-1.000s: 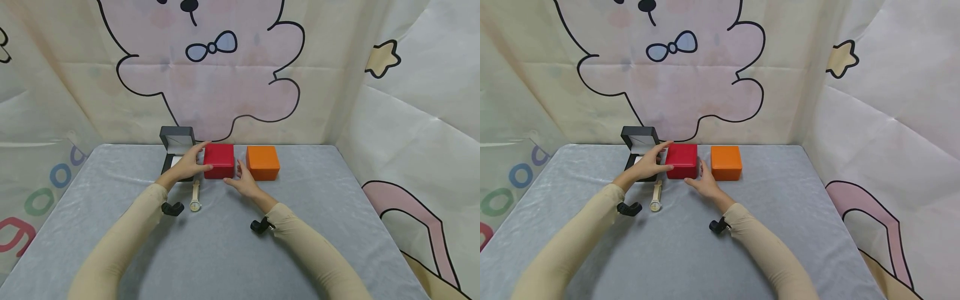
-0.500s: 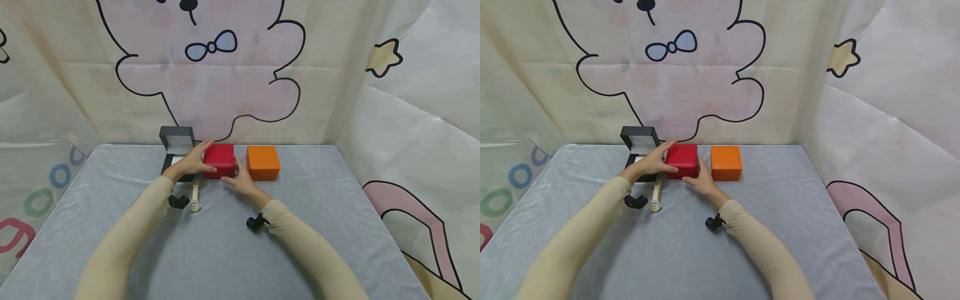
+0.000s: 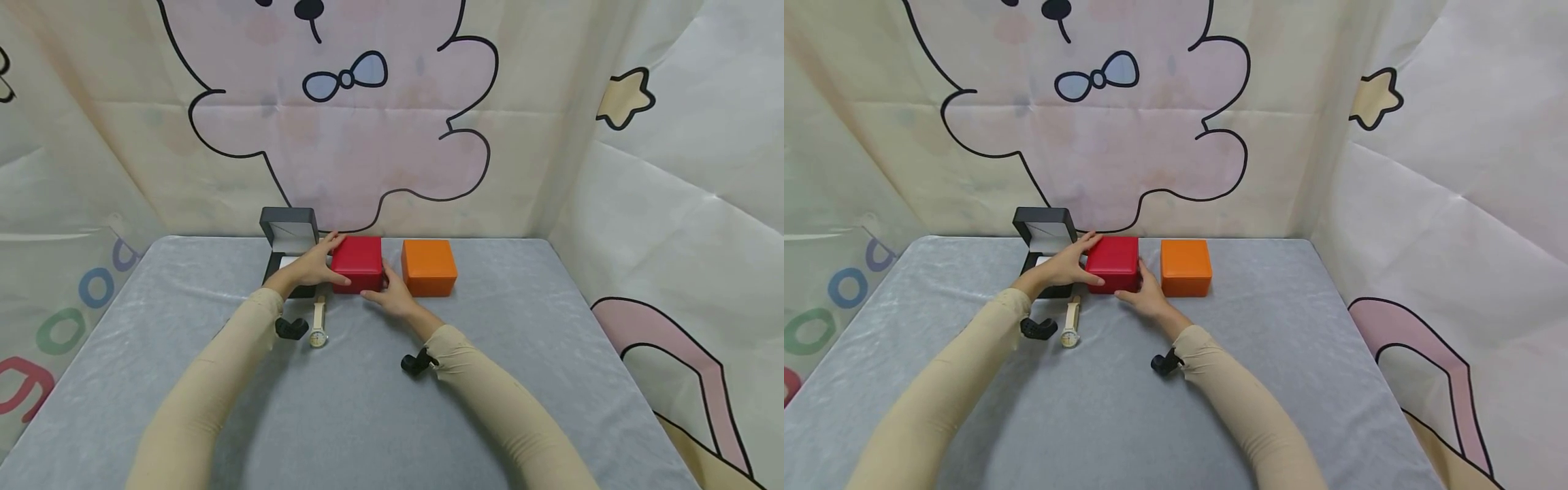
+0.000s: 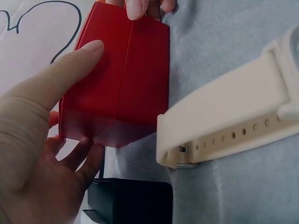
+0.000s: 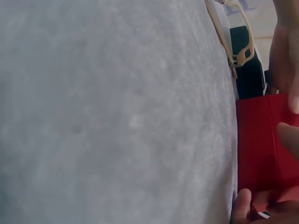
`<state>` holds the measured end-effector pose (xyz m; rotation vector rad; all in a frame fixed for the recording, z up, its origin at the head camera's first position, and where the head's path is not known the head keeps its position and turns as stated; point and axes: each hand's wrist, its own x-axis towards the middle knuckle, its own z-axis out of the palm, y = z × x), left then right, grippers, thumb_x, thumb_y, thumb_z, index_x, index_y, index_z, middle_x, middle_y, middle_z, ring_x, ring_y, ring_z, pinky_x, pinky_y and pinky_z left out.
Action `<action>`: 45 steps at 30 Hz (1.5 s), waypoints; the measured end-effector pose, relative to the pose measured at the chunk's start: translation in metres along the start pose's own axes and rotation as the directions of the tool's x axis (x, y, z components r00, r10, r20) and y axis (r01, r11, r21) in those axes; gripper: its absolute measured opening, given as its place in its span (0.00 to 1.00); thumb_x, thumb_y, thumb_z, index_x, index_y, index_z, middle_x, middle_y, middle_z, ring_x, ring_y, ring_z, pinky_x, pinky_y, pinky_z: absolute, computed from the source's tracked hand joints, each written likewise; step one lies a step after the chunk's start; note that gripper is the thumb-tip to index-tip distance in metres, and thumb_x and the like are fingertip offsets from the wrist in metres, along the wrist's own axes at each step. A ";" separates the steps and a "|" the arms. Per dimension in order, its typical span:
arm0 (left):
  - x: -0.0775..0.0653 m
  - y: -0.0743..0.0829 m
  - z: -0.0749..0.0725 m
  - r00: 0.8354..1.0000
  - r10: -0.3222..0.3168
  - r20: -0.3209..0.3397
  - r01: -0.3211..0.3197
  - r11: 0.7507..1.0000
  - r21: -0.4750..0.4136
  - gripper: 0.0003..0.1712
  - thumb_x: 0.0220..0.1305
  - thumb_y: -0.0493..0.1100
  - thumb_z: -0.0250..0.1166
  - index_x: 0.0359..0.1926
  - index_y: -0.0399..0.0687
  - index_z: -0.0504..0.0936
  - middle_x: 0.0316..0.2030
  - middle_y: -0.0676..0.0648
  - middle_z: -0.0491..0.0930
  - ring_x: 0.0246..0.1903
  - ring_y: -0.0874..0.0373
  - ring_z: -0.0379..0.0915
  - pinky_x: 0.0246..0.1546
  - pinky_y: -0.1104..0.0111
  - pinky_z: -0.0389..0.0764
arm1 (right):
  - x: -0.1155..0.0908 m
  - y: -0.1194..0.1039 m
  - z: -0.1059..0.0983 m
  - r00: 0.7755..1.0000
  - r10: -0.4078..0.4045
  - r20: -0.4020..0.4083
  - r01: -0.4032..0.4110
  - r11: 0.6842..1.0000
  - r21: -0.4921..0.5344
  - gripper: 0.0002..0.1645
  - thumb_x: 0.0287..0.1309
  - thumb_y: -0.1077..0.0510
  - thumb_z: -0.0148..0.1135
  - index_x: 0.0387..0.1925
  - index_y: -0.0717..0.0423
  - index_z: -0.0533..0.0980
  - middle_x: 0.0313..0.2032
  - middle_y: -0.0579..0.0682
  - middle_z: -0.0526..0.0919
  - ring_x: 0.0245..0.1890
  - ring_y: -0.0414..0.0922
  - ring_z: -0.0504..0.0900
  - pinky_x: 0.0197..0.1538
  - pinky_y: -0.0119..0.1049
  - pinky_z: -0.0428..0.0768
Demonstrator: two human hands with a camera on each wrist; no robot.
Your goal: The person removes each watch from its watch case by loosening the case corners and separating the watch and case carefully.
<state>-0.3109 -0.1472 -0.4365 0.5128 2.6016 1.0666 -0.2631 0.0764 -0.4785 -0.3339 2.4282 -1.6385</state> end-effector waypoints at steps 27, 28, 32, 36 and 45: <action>0.006 -0.013 0.003 0.996 -0.009 -0.092 0.004 0.998 -0.058 0.61 0.50 0.51 0.80 0.79 0.52 0.55 0.81 0.43 0.47 0.70 0.42 0.62 0.63 0.49 0.76 | 0.001 0.000 0.006 0.999 0.033 -0.034 -0.036 0.996 -0.084 0.39 0.73 0.59 0.55 0.79 0.59 0.53 0.74 0.59 0.65 0.75 0.53 0.64 0.78 0.49 0.60; 0.007 -0.013 0.002 0.996 -0.007 -0.092 0.002 0.998 -0.061 0.60 0.50 0.51 0.79 0.79 0.51 0.55 0.81 0.43 0.47 0.70 0.42 0.62 0.63 0.49 0.76 | 0.001 0.000 0.007 0.998 0.038 -0.048 -0.042 0.995 -0.088 0.38 0.73 0.59 0.55 0.78 0.59 0.53 0.74 0.59 0.65 0.75 0.53 0.63 0.78 0.49 0.59; 0.008 -0.014 0.002 0.996 -0.008 -0.087 0.002 0.997 -0.076 0.59 0.51 0.51 0.78 0.79 0.52 0.56 0.81 0.42 0.48 0.69 0.42 0.61 0.61 0.50 0.78 | 0.000 -0.002 0.011 0.993 0.079 -0.092 -0.085 0.994 -0.064 0.36 0.74 0.59 0.54 0.77 0.60 0.54 0.73 0.60 0.66 0.74 0.54 0.65 0.77 0.50 0.61; 0.008 -0.015 0.001 0.997 -0.007 -0.082 0.000 0.996 -0.089 0.58 0.51 0.50 0.78 0.79 0.52 0.56 0.80 0.42 0.50 0.68 0.42 0.61 0.62 0.49 0.78 | 0.003 0.000 0.012 0.988 0.109 -0.114 -0.112 0.993 -0.026 0.38 0.73 0.59 0.55 0.78 0.57 0.53 0.72 0.59 0.67 0.71 0.54 0.68 0.75 0.49 0.65; 0.007 -0.014 -0.001 0.996 -0.004 -0.092 -0.006 0.994 -0.107 0.56 0.51 0.52 0.77 0.79 0.55 0.58 0.78 0.41 0.56 0.64 0.43 0.64 0.59 0.49 0.79 | 0.006 0.000 0.009 0.983 0.141 -0.120 -0.138 0.990 0.033 0.40 0.71 0.60 0.59 0.78 0.54 0.54 0.69 0.60 0.70 0.62 0.55 0.75 0.67 0.47 0.74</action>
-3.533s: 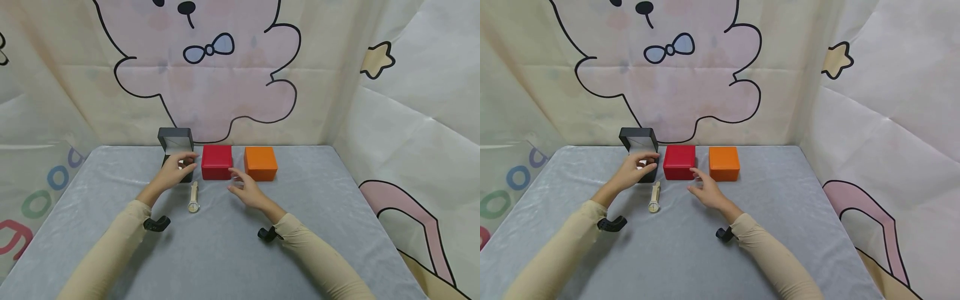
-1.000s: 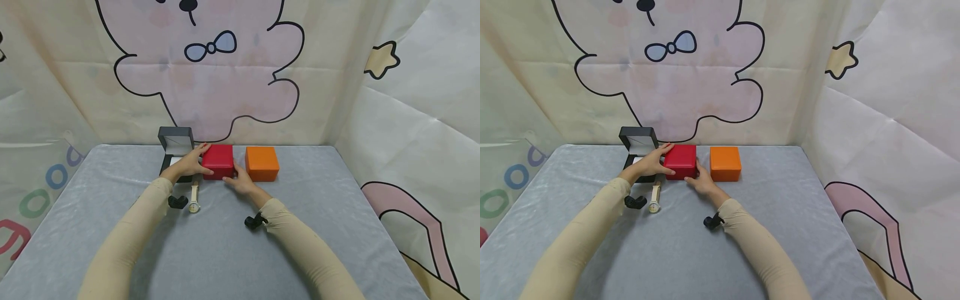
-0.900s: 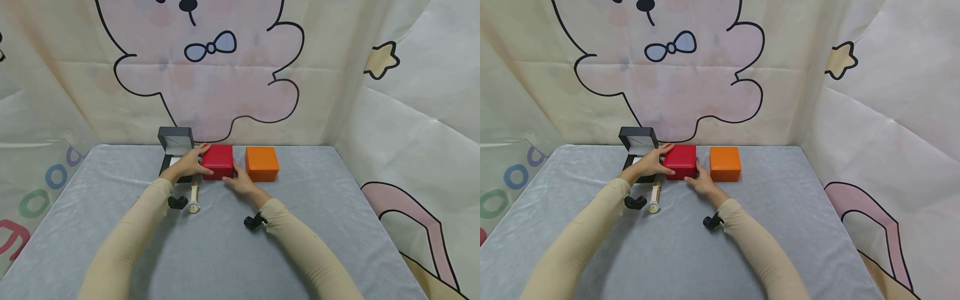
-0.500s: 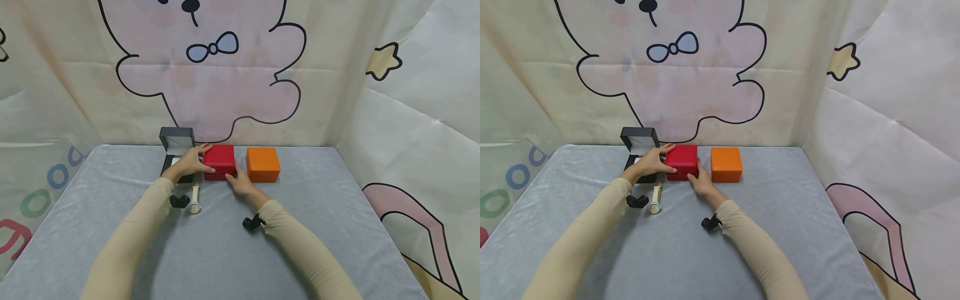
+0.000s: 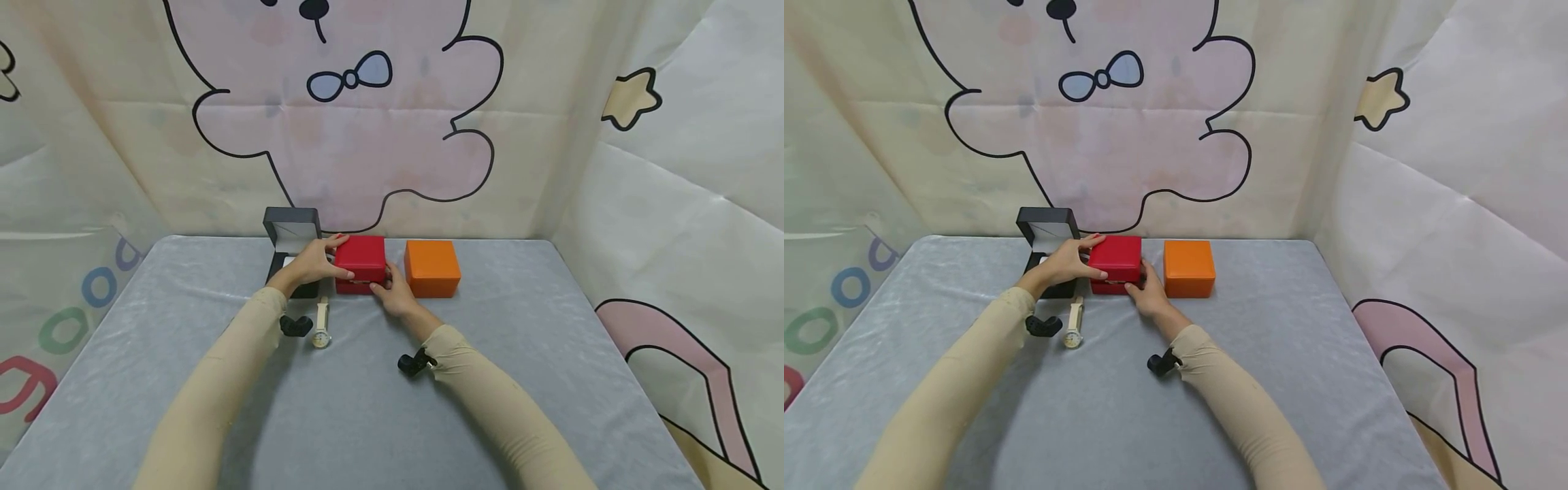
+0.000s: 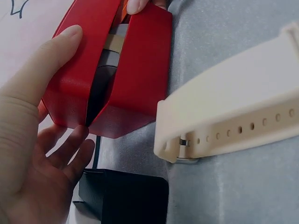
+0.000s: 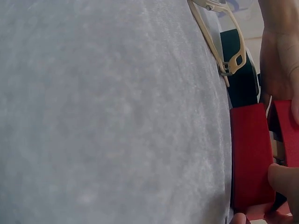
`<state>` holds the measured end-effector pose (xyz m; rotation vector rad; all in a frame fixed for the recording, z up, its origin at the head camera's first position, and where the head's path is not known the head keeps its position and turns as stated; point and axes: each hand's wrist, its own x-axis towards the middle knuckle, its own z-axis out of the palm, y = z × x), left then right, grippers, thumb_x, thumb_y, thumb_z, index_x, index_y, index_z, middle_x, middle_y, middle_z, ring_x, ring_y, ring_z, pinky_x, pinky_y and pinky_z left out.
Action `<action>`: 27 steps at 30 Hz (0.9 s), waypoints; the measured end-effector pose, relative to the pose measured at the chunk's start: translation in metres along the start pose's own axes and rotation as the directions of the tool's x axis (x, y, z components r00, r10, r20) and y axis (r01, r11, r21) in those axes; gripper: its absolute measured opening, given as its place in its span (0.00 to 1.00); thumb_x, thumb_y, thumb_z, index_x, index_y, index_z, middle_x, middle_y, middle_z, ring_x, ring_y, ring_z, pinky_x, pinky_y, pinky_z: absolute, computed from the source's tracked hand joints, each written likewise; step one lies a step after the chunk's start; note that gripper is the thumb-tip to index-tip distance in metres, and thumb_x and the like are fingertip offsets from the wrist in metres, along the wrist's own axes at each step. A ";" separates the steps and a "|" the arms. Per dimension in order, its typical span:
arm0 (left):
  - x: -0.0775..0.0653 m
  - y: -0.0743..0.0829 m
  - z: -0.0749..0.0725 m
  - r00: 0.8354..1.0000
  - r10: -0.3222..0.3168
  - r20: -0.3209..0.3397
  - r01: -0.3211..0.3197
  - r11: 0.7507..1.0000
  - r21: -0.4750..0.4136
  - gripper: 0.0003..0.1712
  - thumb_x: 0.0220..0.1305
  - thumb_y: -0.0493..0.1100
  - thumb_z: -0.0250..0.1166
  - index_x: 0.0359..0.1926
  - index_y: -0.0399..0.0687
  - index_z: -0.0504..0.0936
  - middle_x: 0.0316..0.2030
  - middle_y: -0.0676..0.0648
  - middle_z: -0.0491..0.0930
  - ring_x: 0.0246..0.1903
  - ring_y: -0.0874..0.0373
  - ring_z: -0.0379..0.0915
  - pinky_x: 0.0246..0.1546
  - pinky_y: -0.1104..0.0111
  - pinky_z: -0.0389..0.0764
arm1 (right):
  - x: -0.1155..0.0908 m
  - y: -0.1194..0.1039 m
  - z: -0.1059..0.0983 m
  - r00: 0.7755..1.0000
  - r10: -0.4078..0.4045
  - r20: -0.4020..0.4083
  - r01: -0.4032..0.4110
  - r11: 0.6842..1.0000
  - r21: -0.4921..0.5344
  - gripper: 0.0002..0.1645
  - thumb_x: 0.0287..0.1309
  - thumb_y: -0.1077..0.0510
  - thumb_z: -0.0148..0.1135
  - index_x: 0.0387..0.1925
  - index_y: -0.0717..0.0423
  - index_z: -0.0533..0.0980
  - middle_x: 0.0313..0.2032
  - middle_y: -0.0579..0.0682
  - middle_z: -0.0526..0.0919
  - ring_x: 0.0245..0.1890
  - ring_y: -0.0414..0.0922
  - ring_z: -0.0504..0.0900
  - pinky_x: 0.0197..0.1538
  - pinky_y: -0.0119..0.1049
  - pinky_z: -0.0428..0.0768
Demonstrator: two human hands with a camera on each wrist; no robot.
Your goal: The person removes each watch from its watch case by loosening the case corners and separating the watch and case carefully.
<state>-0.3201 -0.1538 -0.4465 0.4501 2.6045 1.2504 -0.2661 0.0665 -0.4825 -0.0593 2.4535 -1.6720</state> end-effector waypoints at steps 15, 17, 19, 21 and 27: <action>0.002 -0.004 0.001 0.999 -0.016 -0.034 0.014 0.998 -0.057 0.51 0.54 0.54 0.75 0.77 0.55 0.63 0.75 0.40 0.61 0.57 0.45 0.68 0.55 0.55 0.78 | -0.001 0.000 0.000 0.999 0.020 -0.028 -0.021 0.999 -0.031 0.34 0.69 0.60 0.61 0.73 0.55 0.62 0.69 0.59 0.71 0.57 0.53 0.73 0.61 0.43 0.74; 0.001 -0.005 0.001 0.999 -0.030 -0.033 0.027 0.997 -0.072 0.50 0.54 0.55 0.75 0.76 0.56 0.64 0.74 0.40 0.63 0.57 0.45 0.68 0.54 0.56 0.77 | -0.001 0.000 0.001 0.999 0.029 -0.022 -0.029 0.999 -0.029 0.35 0.69 0.60 0.61 0.73 0.55 0.62 0.69 0.58 0.71 0.57 0.53 0.73 0.62 0.44 0.73; 0.000 -0.005 0.001 0.999 -0.040 -0.032 0.037 0.996 -0.087 0.49 0.55 0.55 0.74 0.76 0.57 0.65 0.73 0.40 0.65 0.57 0.45 0.67 0.54 0.56 0.76 | -0.001 0.000 0.001 0.999 0.036 -0.015 -0.036 0.999 -0.029 0.35 0.69 0.60 0.61 0.73 0.54 0.62 0.70 0.58 0.70 0.57 0.53 0.73 0.63 0.45 0.73; 0.001 -0.005 0.000 0.998 -0.046 -0.035 0.043 0.994 -0.098 0.48 0.55 0.55 0.74 0.76 0.57 0.65 0.70 0.40 0.68 0.57 0.46 0.66 0.54 0.57 0.76 | -0.001 -0.001 0.001 0.999 0.040 -0.010 -0.040 0.999 -0.031 0.35 0.69 0.59 0.61 0.73 0.54 0.61 0.69 0.58 0.70 0.58 0.53 0.73 0.64 0.46 0.73; 0.005 -0.004 0.000 0.997 -0.031 -0.073 0.023 0.994 -0.107 0.45 0.57 0.55 0.73 0.74 0.57 0.68 0.60 0.40 0.75 0.52 0.48 0.69 0.47 0.62 0.75 | 0.000 -0.003 -0.001 0.999 0.045 -0.009 -0.045 0.998 -0.035 0.35 0.70 0.59 0.60 0.73 0.53 0.61 0.69 0.58 0.69 0.60 0.55 0.72 0.66 0.48 0.74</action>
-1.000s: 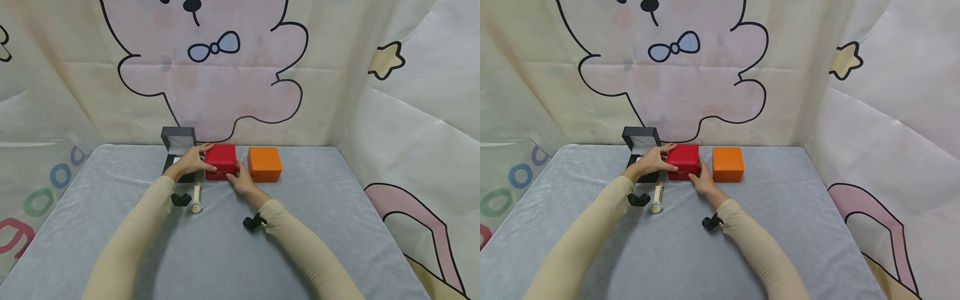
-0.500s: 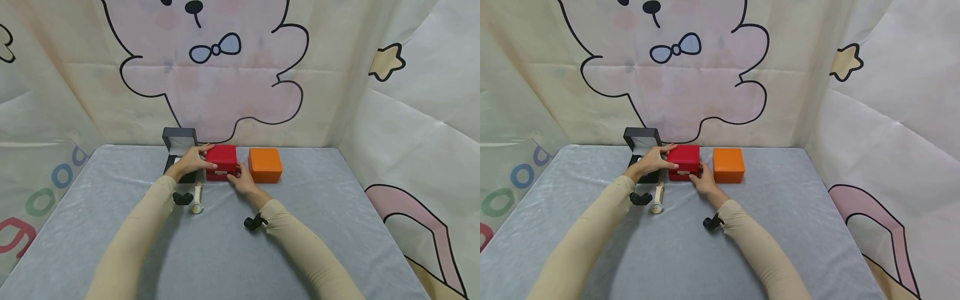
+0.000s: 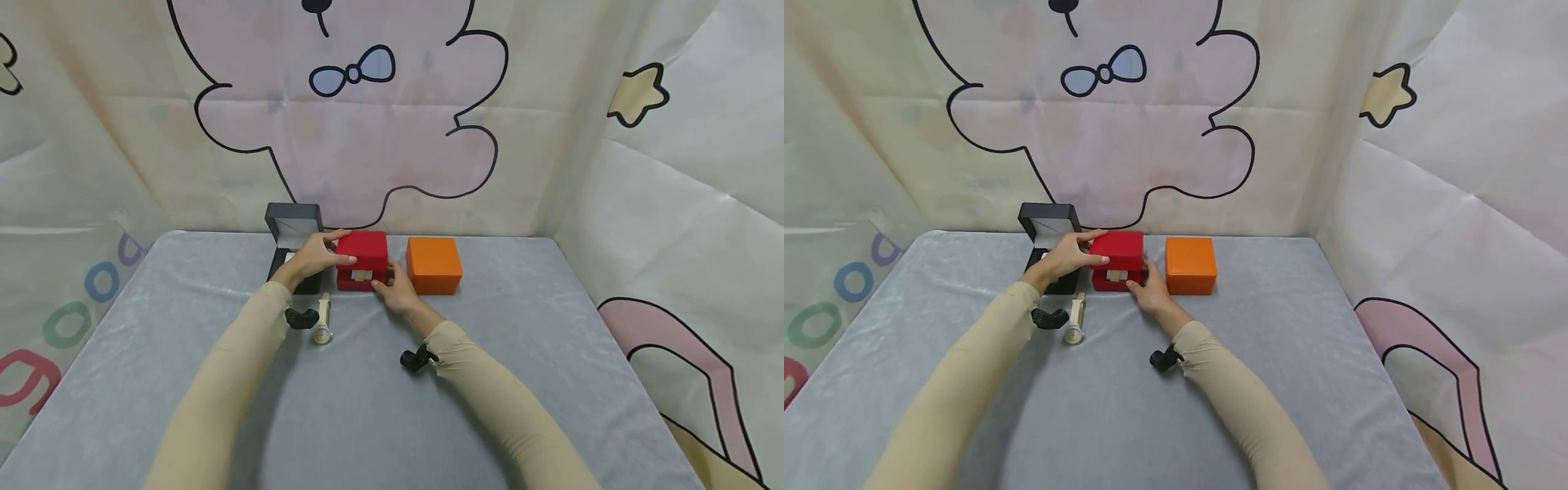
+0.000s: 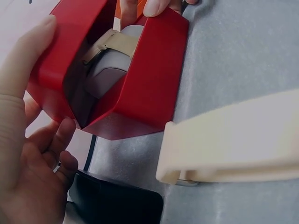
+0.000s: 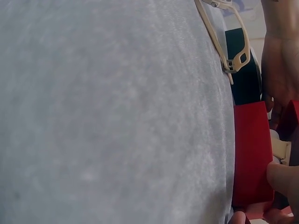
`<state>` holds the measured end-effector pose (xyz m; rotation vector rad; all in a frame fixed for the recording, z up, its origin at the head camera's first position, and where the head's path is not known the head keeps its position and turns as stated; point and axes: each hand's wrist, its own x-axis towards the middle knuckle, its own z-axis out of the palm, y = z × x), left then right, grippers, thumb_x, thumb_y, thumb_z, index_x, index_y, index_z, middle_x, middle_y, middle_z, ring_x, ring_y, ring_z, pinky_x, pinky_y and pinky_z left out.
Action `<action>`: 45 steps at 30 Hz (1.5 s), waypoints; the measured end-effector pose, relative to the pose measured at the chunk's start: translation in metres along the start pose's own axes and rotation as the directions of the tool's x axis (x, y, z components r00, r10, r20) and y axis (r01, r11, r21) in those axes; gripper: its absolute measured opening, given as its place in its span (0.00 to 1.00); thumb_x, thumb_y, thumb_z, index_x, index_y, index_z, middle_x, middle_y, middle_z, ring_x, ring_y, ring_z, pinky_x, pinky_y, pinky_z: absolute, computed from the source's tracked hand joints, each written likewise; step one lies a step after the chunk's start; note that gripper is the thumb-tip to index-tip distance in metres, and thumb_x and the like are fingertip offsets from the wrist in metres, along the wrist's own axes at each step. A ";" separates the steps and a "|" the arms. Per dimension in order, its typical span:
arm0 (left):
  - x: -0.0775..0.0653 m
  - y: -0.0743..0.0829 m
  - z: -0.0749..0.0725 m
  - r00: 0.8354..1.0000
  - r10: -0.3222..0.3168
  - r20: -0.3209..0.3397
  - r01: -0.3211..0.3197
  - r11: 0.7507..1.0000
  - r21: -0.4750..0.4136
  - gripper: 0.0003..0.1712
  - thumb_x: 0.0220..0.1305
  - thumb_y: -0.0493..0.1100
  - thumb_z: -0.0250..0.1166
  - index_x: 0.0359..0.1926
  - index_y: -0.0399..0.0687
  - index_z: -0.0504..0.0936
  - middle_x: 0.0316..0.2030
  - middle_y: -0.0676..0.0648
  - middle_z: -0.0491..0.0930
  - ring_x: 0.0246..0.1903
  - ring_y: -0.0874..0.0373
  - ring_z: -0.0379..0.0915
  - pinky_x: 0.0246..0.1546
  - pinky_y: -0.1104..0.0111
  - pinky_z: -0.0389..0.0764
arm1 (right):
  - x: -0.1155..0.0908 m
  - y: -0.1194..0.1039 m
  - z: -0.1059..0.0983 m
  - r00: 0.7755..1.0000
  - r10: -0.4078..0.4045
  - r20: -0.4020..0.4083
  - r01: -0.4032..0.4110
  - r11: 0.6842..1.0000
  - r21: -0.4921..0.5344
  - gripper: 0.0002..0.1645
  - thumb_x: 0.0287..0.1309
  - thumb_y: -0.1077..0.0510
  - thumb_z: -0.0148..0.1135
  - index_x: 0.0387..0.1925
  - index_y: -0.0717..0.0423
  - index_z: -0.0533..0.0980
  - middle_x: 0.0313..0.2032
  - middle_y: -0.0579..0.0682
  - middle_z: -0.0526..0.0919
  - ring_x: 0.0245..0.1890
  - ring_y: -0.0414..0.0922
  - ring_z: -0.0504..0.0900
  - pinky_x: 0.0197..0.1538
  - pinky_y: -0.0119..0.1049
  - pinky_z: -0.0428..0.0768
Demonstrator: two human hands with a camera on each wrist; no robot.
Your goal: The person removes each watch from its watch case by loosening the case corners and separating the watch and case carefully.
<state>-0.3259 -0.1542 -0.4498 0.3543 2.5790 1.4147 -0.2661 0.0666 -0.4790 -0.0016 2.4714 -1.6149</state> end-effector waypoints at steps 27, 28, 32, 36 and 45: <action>0.005 0.003 0.005 0.993 -0.114 -0.043 0.106 0.981 -0.163 0.41 0.60 0.64 0.69 0.73 0.61 0.70 0.74 0.43 0.64 0.67 0.43 0.64 0.51 0.55 0.80 | 0.002 0.007 0.001 1.000 -0.031 0.005 0.031 0.999 -0.012 0.35 0.69 0.59 0.60 0.73 0.55 0.60 0.68 0.60 0.70 0.56 0.53 0.73 0.60 0.43 0.75; 0.005 0.004 0.006 0.992 -0.112 -0.050 0.102 0.979 -0.179 0.41 0.60 0.63 0.69 0.72 0.61 0.71 0.74 0.43 0.65 0.67 0.43 0.66 0.49 0.57 0.80 | 0.002 0.008 0.001 0.999 -0.032 0.005 0.032 0.999 -0.013 0.35 0.70 0.59 0.60 0.73 0.55 0.60 0.68 0.60 0.70 0.55 0.53 0.73 0.60 0.43 0.75; 0.005 0.006 0.009 0.993 -0.100 -0.064 0.082 0.969 -0.232 0.39 0.63 0.61 0.68 0.72 0.58 0.71 0.72 0.41 0.67 0.63 0.43 0.71 0.46 0.61 0.80 | 0.001 0.007 -0.001 0.998 -0.056 -0.003 0.056 0.998 -0.028 0.36 0.70 0.59 0.60 0.74 0.57 0.59 0.67 0.61 0.71 0.52 0.51 0.74 0.57 0.40 0.76; 0.006 0.008 0.010 0.991 -0.120 -0.066 0.100 0.962 -0.253 0.38 0.64 0.62 0.66 0.72 0.57 0.70 0.68 0.41 0.72 0.55 0.47 0.74 0.42 0.65 0.78 | 0.001 0.007 -0.001 0.999 -0.042 0.009 0.042 0.999 0.001 0.37 0.70 0.59 0.59 0.76 0.55 0.58 0.70 0.59 0.69 0.56 0.53 0.74 0.62 0.43 0.74; 0.010 0.017 0.012 0.982 -0.150 -0.119 0.105 0.942 -0.320 0.38 0.63 0.70 0.63 0.68 0.59 0.74 0.24 0.48 0.72 0.18 0.61 0.66 0.23 0.69 0.74 | -0.001 0.005 -0.001 0.998 -0.065 0.002 0.065 0.997 -0.042 0.36 0.70 0.58 0.60 0.74 0.57 0.58 0.68 0.61 0.70 0.54 0.52 0.74 0.58 0.42 0.74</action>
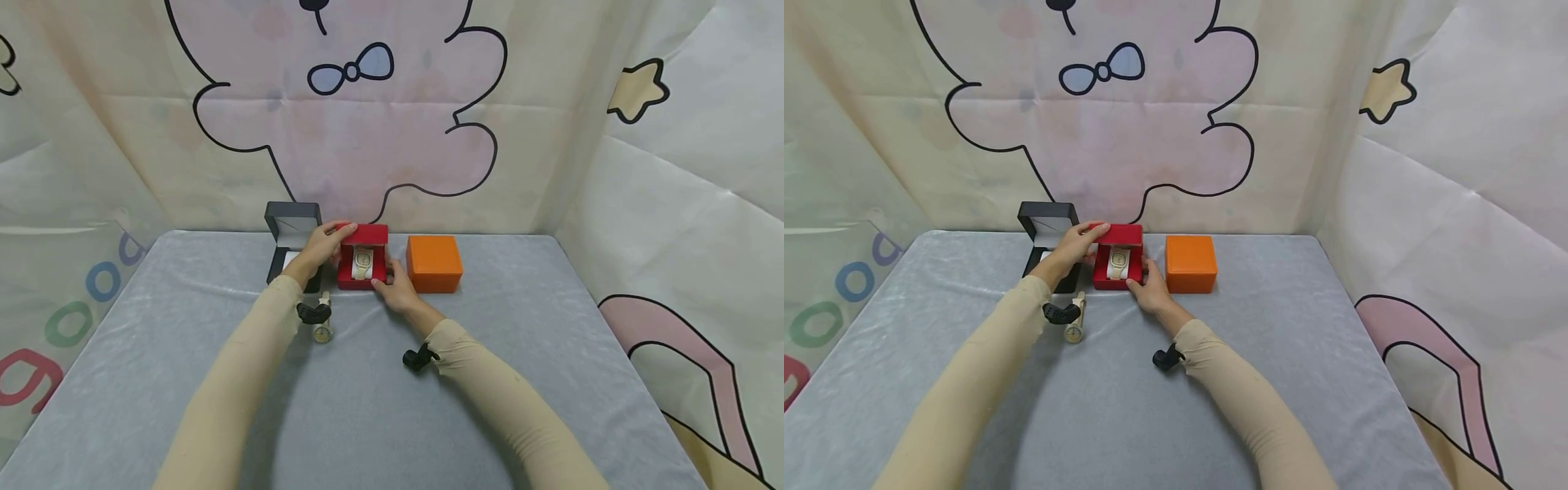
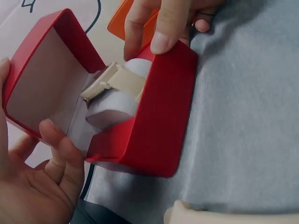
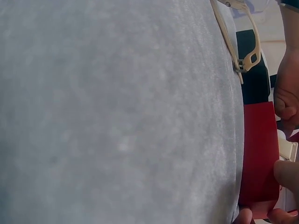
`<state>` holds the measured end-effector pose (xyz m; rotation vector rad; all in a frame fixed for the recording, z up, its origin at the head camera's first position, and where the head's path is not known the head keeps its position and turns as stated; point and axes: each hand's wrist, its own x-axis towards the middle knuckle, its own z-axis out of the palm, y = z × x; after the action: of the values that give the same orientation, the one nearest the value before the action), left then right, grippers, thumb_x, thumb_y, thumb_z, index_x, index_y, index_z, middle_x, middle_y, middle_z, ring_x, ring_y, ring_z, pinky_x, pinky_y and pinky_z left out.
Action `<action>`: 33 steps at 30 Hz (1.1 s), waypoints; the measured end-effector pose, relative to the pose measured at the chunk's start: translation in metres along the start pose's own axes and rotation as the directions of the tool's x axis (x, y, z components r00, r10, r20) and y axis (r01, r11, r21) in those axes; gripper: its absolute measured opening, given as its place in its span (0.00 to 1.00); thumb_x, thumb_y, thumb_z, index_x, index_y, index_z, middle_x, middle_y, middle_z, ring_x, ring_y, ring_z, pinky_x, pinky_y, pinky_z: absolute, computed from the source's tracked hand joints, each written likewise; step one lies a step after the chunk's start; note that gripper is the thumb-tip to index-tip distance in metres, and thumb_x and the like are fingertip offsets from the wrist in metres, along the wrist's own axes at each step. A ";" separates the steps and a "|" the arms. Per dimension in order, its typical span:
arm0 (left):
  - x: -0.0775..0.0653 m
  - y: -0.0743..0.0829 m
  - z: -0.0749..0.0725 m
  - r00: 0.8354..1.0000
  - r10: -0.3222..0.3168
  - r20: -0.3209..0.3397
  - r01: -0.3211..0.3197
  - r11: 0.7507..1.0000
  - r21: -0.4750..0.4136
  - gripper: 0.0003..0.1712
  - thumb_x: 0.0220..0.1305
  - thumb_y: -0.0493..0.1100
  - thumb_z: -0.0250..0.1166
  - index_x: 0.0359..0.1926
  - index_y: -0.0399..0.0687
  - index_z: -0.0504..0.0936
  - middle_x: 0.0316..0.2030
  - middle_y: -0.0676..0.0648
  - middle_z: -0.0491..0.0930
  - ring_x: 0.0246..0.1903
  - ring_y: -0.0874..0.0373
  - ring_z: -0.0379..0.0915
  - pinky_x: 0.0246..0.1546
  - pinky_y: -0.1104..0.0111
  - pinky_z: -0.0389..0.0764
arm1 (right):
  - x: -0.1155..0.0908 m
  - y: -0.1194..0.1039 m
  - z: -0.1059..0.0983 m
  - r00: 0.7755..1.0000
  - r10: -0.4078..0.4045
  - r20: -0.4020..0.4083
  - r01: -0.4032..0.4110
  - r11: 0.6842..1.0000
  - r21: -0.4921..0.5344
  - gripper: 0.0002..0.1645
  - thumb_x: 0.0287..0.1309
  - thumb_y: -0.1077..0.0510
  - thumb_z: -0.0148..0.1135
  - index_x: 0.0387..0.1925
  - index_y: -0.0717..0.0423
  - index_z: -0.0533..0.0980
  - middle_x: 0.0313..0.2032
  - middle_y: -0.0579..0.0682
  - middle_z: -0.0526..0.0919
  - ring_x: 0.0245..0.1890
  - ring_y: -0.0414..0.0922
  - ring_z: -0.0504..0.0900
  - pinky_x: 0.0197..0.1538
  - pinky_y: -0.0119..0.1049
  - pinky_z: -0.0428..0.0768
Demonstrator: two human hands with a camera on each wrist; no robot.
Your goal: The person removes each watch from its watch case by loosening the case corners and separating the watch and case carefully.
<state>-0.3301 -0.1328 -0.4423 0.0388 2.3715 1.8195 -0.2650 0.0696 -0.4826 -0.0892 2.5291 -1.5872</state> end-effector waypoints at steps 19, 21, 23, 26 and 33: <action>0.003 0.018 0.007 0.980 -0.195 0.037 0.199 0.961 -0.193 0.47 0.68 0.75 0.48 0.79 0.58 0.54 0.74 0.36 0.62 0.16 0.62 0.71 0.26 0.72 0.81 | 0.002 0.002 0.000 0.998 -0.052 0.022 0.051 0.998 0.049 0.43 0.69 0.62 0.60 0.79 0.53 0.53 0.66 0.61 0.71 0.57 0.51 0.75 0.63 0.43 0.74; 0.003 0.018 0.006 0.975 -0.213 0.058 0.221 0.952 -0.210 0.49 0.68 0.75 0.46 0.81 0.60 0.47 0.79 0.39 0.53 0.17 0.62 0.72 0.28 0.71 0.81 | 0.002 0.002 0.000 0.999 -0.045 0.028 0.044 0.998 0.047 0.42 0.69 0.61 0.60 0.79 0.52 0.53 0.67 0.60 0.70 0.58 0.51 0.74 0.63 0.43 0.74; 0.002 0.018 0.005 0.973 -0.222 0.069 0.232 0.952 -0.200 0.50 0.69 0.75 0.45 0.82 0.61 0.43 0.80 0.41 0.47 0.18 0.61 0.73 0.29 0.71 0.82 | 0.002 0.001 -0.001 0.999 -0.039 0.034 0.037 0.998 0.046 0.43 0.69 0.61 0.60 0.79 0.51 0.53 0.68 0.60 0.69 0.58 0.52 0.74 0.63 0.44 0.74; 0.001 0.020 0.005 0.971 -0.232 0.063 0.240 0.956 -0.170 0.50 0.68 0.76 0.45 0.82 0.61 0.45 0.80 0.43 0.49 0.21 0.60 0.75 0.31 0.72 0.83 | 0.003 0.001 -0.001 0.999 -0.028 0.036 0.026 0.999 0.045 0.43 0.70 0.60 0.60 0.79 0.50 0.53 0.69 0.60 0.68 0.60 0.52 0.72 0.66 0.46 0.72; -0.001 0.020 0.004 0.972 -0.226 0.071 0.233 0.966 -0.116 0.48 0.71 0.75 0.41 0.82 0.58 0.43 0.79 0.45 0.52 0.26 0.61 0.76 0.40 0.70 0.83 | 0.002 0.001 -0.003 0.999 0.008 0.048 -0.010 0.999 0.050 0.43 0.70 0.58 0.60 0.80 0.46 0.52 0.71 0.58 0.65 0.66 0.52 0.66 0.74 0.49 0.66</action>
<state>-0.3302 -0.1241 -0.4243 -0.1877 2.1196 1.8234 -0.2676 0.0724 -0.4826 -0.1085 2.4490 -1.6240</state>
